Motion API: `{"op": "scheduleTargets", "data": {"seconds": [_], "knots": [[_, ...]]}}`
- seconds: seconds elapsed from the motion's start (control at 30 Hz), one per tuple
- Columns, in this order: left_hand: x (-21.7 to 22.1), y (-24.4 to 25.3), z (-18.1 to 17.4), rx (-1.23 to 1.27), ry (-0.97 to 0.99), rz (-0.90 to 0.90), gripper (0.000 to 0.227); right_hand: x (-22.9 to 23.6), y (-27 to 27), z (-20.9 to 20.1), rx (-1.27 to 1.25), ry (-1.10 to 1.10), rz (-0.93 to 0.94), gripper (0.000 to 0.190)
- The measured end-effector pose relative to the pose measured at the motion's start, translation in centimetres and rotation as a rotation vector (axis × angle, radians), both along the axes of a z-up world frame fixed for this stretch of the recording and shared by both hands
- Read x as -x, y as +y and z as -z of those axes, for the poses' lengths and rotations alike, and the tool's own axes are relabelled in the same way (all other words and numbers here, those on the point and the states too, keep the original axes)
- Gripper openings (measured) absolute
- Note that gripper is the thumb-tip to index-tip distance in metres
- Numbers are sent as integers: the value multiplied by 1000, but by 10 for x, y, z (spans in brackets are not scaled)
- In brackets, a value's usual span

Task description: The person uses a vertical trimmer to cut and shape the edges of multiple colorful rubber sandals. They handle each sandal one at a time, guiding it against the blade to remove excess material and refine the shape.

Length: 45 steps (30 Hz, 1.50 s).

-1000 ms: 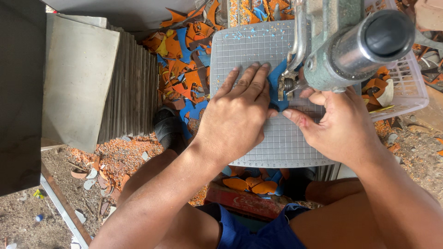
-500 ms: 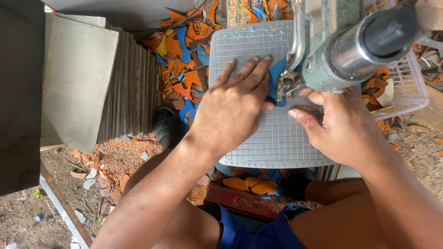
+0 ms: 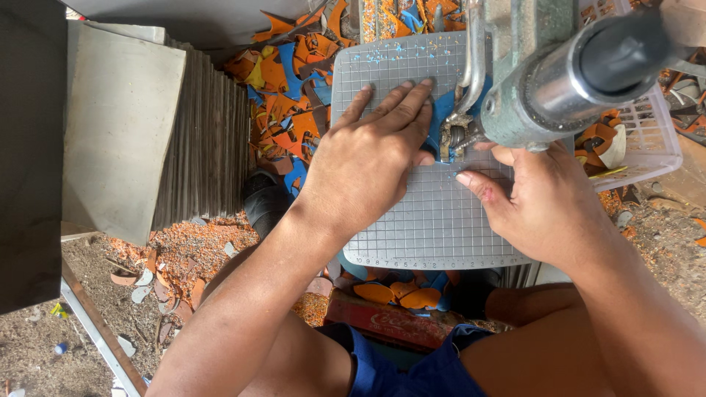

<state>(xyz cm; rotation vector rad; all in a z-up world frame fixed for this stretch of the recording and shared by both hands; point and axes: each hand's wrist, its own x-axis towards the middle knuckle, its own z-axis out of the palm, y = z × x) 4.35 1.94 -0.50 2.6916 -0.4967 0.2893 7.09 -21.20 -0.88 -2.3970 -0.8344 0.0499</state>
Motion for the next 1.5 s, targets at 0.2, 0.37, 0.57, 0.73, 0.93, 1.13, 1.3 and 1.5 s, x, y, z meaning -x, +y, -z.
{"op": "scheduleTargets", "data": {"seconds": [0.2,0.37,0.57,0.73,0.93,1.13,1.3,1.5], "knots": [[-2,0,3,16,-6,-9,50,-3,2,-2,50,24,41,49],[-4,1,5,16,-35,7,47,-4,6,-9,94,35,61,48],[-30,7,7,-25,-136,6,43,-11,14,-15,67,-158,-52,51],[-33,17,-2,27,-122,-5,31,-21,10,-18,275,-144,-89,46],[-27,42,-10,132,-10,-204,31,-37,-12,-20,207,-145,-145,40],[0,94,-12,206,196,-272,45,-42,-32,-23,257,-22,-111,18],[18,136,1,21,644,-567,72,-45,-51,-26,251,-203,-154,47],[48,170,9,-250,1014,-562,94,-50,-67,-22,137,-12,-74,63]]}}
